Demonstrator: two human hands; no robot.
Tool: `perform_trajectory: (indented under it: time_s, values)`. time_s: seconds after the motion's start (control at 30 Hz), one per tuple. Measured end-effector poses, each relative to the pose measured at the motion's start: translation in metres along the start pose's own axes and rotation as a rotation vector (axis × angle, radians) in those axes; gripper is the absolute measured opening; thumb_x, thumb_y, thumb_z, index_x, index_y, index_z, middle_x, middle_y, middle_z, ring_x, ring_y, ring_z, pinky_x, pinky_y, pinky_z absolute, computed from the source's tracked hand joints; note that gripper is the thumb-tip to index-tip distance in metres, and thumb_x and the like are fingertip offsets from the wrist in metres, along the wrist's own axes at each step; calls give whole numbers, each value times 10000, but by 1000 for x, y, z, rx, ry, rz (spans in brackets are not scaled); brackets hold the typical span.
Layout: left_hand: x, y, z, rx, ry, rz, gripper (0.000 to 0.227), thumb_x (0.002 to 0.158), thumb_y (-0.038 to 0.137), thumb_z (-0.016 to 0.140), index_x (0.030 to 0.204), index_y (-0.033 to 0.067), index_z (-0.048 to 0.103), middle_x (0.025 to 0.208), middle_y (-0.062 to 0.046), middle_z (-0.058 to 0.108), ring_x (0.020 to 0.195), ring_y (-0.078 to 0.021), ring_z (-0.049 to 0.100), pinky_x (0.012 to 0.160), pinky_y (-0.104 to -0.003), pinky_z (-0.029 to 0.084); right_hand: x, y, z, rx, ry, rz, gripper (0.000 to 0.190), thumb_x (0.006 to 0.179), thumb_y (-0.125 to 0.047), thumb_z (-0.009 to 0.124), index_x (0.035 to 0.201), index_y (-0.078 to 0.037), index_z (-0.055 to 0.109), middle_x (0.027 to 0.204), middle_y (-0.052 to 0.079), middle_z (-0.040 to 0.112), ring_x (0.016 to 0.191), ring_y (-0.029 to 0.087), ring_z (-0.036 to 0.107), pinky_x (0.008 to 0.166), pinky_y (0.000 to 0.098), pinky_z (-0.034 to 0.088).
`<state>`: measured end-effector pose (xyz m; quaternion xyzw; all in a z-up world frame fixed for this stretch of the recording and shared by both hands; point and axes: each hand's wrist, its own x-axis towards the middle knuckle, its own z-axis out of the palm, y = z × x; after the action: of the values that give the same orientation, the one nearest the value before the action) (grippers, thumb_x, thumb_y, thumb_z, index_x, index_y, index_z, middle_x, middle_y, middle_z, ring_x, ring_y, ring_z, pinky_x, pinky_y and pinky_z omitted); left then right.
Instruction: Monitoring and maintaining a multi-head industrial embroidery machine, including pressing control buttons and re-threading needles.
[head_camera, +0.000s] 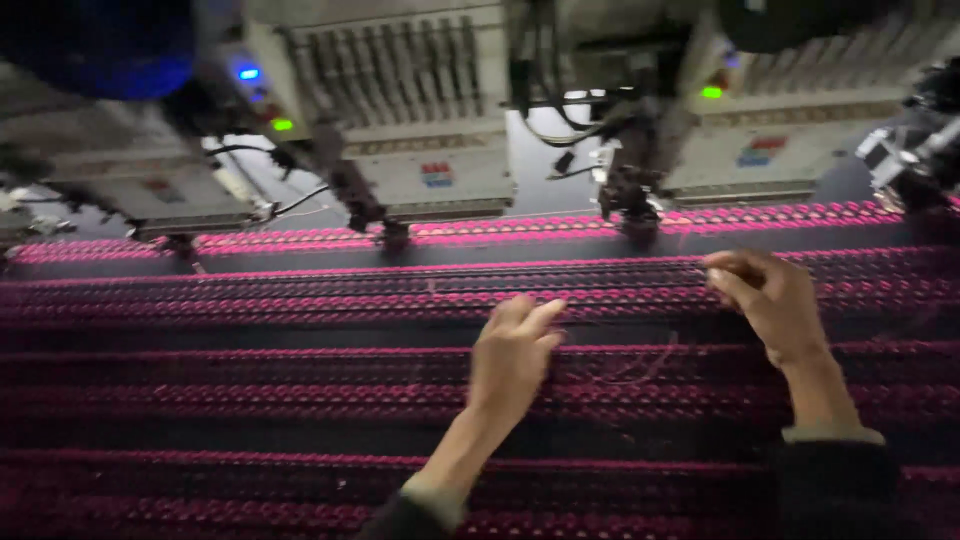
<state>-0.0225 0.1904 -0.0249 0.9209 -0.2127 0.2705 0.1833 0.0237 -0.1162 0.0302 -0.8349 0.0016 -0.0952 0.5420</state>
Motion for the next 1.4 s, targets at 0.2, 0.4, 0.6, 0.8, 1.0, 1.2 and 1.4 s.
perform_trajectory:
  time_s: [0.2, 0.4, 0.6, 0.8, 1.0, 1.2, 1.4]
  values:
    - [82, -4, 17, -343, 64, -79, 172, 993, -8, 531, 832, 44, 564, 859, -100, 596, 840, -299, 592, 692, -447, 557, -26, -7, 30, -329, 69, -9, 184, 963, -138, 692, 1113, -132, 800, 996, 58, 773, 885, 174, 668, 806, 324, 488]
    - [153, -47, 103, 487, 247, -20, 174, 881, 51, 731, 1048, 9, 706, 934, -114, 706, 820, -198, 657, 653, -275, 585, -24, -7, 30, -451, 32, 47, 203, 954, -177, 665, 1097, -166, 810, 1085, 10, 800, 951, 172, 733, 857, 320, 547]
    - [140, -40, 96, 305, 294, -98, 136, 889, -31, 648, 829, 90, 641, 755, -68, 675, 705, -211, 640, 640, -344, 573, -18, 4, 28, -480, 39, -3, 176, 947, -211, 686, 1070, -196, 811, 1011, 22, 803, 892, 169, 736, 796, 327, 553]
    - [117, -18, 70, -393, 87, -417, 154, 1034, 21, 487, 937, 58, 600, 534, -4, 559, 393, -140, 512, 300, -277, 396, -22, 9, 30, -499, 44, -57, 191, 964, -249, 665, 1075, -201, 812, 925, -6, 781, 809, 160, 694, 724, 321, 514]
    - [155, -50, 113, 806, 240, 118, 256, 978, 303, 703, 1144, 123, 628, 878, 44, 626, 695, -53, 555, 567, -206, 509, -22, 11, 29, -551, 51, -10, 177, 972, -244, 674, 1092, -247, 805, 954, -6, 791, 775, 179, 683, 708, 357, 487]
    - [170, -66, 139, 446, 72, -139, 95, 965, 82, 596, 887, 67, 648, 832, -69, 642, 710, -151, 606, 583, -248, 559, -22, -1, 31, -496, 32, 16, 176, 967, -236, 668, 1067, -207, 811, 1035, 4, 802, 847, 168, 717, 732, 325, 523]
    - [127, -37, 63, 5, -139, -130, 161, 950, -91, 527, 903, -17, 661, 543, -45, 616, 411, -149, 563, 304, -253, 451, -21, 5, 29, -479, 39, -27, 156, 965, -252, 675, 1039, -210, 805, 836, -30, 748, 715, 120, 635, 674, 292, 500]
